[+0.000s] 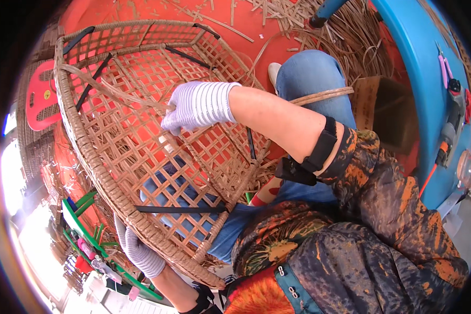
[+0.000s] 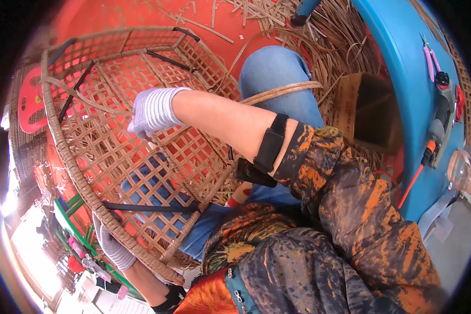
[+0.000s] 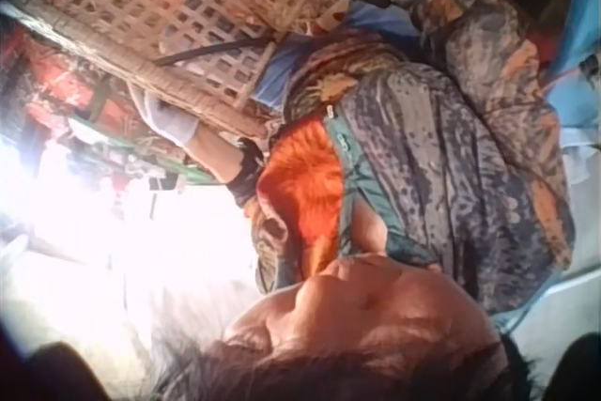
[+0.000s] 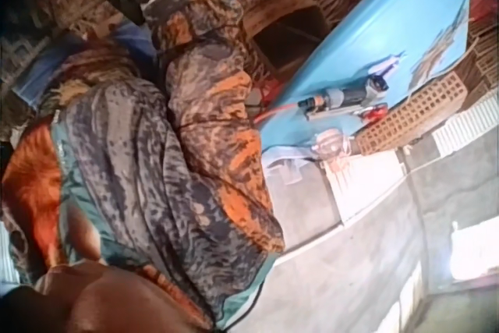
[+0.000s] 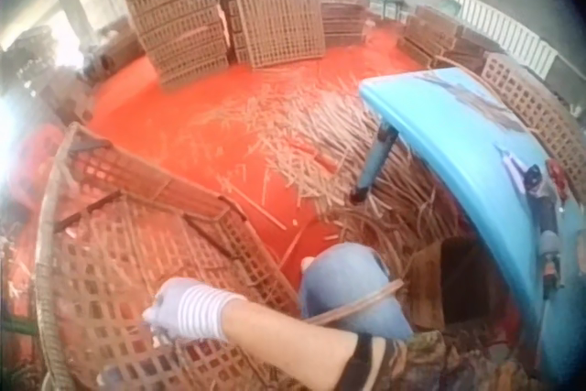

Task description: Weaving thin wooden or bamboo strips onto a furniture frame and securing them with a pneumatic staple gun.

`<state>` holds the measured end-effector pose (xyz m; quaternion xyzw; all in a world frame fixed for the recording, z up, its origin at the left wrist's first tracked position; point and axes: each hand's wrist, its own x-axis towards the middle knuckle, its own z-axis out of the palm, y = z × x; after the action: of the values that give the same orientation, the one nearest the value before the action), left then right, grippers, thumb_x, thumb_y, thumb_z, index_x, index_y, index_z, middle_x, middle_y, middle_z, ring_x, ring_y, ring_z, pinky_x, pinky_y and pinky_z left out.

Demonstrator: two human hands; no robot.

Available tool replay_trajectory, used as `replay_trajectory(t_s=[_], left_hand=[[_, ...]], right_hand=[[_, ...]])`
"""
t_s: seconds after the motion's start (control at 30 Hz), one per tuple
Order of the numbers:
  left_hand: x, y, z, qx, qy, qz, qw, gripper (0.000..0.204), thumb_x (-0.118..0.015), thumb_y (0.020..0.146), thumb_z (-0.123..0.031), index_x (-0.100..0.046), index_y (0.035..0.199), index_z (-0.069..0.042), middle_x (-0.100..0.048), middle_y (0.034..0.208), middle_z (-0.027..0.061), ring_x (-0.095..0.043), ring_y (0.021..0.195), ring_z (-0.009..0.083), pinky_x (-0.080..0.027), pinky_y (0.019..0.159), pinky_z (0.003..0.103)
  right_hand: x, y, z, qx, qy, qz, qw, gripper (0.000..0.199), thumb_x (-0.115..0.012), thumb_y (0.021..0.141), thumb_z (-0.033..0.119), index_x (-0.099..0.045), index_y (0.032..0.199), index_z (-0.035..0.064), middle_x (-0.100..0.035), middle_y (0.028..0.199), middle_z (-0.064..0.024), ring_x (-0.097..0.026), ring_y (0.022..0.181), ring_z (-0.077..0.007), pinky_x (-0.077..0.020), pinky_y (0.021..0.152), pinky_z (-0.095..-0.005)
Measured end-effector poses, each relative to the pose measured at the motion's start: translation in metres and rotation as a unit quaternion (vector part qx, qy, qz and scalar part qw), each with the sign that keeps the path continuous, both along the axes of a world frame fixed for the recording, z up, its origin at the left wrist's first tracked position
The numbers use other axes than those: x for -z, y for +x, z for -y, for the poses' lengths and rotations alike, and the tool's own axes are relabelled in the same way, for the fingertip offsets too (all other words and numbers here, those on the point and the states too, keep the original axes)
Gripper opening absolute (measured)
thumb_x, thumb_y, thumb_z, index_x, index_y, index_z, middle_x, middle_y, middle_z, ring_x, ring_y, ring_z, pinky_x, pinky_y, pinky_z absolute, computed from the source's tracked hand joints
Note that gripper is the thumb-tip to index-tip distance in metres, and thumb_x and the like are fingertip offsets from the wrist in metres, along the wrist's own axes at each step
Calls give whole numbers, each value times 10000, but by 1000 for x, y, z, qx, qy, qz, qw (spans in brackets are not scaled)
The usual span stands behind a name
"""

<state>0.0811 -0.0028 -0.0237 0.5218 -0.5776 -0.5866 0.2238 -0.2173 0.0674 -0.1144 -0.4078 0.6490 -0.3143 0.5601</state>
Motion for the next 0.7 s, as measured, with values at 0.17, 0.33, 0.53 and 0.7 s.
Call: replay_trajectory(t_s=[0.17, 0.33, 0.53, 0.7], left_hand=[[-2, -6, -1, -15, -13, 16, 1000, 538, -475, 884, -135, -413, 1385, 51, -554, 1224, 115, -561, 1050, 172, -438, 931, 292], [-4, -12, -10, -33, -19, -19, 999, 571, -517, 855, -145, -419, 1396, 12, -587, 1071, 44, -559, 881, 96, -454, 782, 224], [0, 1, -5, -2, -25, -51, 998, 569, -532, 852, -149, -423, 1385, 15, -583, 1169, 83, -581, 1022, 164, -464, 891, 287], [20, 39, 28, 27, 140, -155, 977, 596, -568, 812, -178, -443, 1337, 77, -590, 1208, 189, -629, 1010, 253, -518, 878, 348]], right_hand=[[-2, -5, -6, 28, -5, 16, 999, 409, -566, 857, 471, -733, 818, 99, -668, 749, -73, -638, 725, -191, -496, 737, -349], [-7, 1, -5, 46, -36, -5, 998, 428, -566, 866, 495, -734, 827, 104, -671, 781, -81, -632, 728, -192, -496, 738, -343], [-13, 13, 8, 41, -69, -27, 996, 365, -554, 852, 449, -732, 795, 135, -675, 764, -60, -632, 747, -210, -492, 759, -368], [-16, 11, 11, 38, -68, -39, 996, 388, -537, 876, 454, -733, 850, 120, -655, 728, -45, -610, 688, -176, -492, 705, -346]])
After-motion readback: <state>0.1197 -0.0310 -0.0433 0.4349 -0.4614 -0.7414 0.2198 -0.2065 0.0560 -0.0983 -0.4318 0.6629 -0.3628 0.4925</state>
